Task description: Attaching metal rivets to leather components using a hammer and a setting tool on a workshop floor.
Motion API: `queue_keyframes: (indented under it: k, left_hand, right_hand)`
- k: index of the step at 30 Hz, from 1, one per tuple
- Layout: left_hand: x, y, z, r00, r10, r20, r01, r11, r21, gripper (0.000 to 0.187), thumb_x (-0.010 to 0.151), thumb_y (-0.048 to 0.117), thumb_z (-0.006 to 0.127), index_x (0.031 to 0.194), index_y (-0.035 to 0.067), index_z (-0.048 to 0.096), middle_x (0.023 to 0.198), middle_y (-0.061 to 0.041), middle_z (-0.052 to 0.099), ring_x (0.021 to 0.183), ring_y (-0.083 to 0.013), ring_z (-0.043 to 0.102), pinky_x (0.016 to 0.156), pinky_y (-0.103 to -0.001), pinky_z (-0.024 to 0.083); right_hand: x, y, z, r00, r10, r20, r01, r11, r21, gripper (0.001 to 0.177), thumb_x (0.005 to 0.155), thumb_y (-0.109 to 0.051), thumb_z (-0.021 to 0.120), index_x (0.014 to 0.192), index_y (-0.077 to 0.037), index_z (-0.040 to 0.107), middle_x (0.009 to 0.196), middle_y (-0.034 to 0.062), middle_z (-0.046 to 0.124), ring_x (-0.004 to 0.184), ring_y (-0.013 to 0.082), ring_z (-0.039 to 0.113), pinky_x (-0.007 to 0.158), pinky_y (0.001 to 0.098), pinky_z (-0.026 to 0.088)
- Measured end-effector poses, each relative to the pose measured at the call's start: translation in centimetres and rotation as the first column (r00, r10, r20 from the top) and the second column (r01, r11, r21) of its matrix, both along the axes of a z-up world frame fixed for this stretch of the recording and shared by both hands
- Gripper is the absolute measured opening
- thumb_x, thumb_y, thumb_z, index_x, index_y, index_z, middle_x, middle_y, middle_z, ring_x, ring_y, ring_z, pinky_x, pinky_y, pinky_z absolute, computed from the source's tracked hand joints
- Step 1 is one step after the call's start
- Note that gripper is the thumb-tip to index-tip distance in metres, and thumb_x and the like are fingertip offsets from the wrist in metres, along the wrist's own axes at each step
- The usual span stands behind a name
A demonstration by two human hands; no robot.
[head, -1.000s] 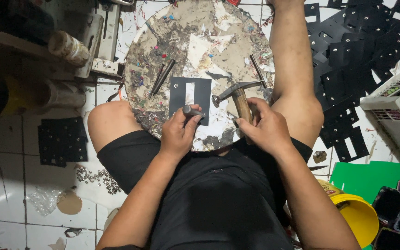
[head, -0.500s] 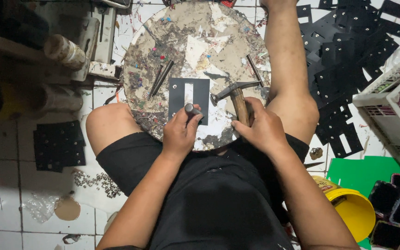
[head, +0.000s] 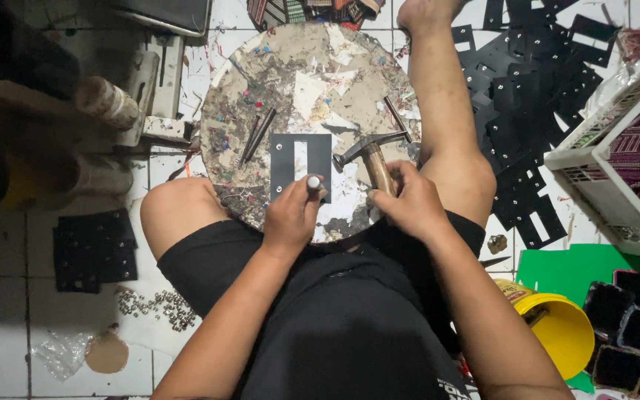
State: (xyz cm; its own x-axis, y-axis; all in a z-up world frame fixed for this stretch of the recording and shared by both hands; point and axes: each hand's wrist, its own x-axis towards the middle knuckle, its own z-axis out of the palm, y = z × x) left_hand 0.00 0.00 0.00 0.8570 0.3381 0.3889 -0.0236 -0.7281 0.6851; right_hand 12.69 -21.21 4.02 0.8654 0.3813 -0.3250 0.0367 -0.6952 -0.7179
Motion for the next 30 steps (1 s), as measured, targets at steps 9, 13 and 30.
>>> queue_keyframes:
  k: [9,13,30]
  left_hand:
    - [-0.1,-0.5,0.7,1.000,0.011,0.006,-0.012,0.990,0.142,0.018,0.097,0.022,0.071,0.114,0.017,0.070,0.087,-0.002,0.072,0.078,-0.0260,0.074,0.067,-0.038,0.064]
    - [-0.2,-0.6,0.9,1.000,-0.014,-0.002,0.014,0.990,0.140,0.018,0.100,0.020,0.066,0.118,0.019,0.067,0.089,0.000,0.070,0.080,-0.0250,0.073,0.064,-0.039,0.065]
    - [0.2,-0.4,0.0,1.000,-0.006,0.013,0.003,0.976,0.220,0.017,0.099,0.022,0.060,0.115,0.020,0.065,0.087,0.003,0.063,0.080,-0.0194,0.070,0.064,-0.034,0.061]
  right_hand:
    - [-5.0,-2.0,-0.3,0.995,-0.087,-0.050,0.099,0.779,0.620,0.044,0.089,-0.005,0.077,0.125,0.002,0.053,0.077,0.0165,0.069,0.052,0.0184,0.066,0.047,0.0280,0.053]
    - [-6.1,-1.8,4.1,0.895,-0.031,0.446,-0.133,0.934,0.331,0.037,0.091,-0.016,0.079,0.123,-0.004,0.067,0.067,0.0144,0.069,0.053,0.0262,0.066,0.047,0.0361,0.048]
    - [-6.7,1.5,9.8,0.791,0.223,0.569,-0.256,0.966,-0.023,0.030,0.094,-0.033,0.072,0.122,-0.021,0.066,0.074,0.0120,0.073,0.070,0.0350,0.075,0.060,0.0445,0.059]
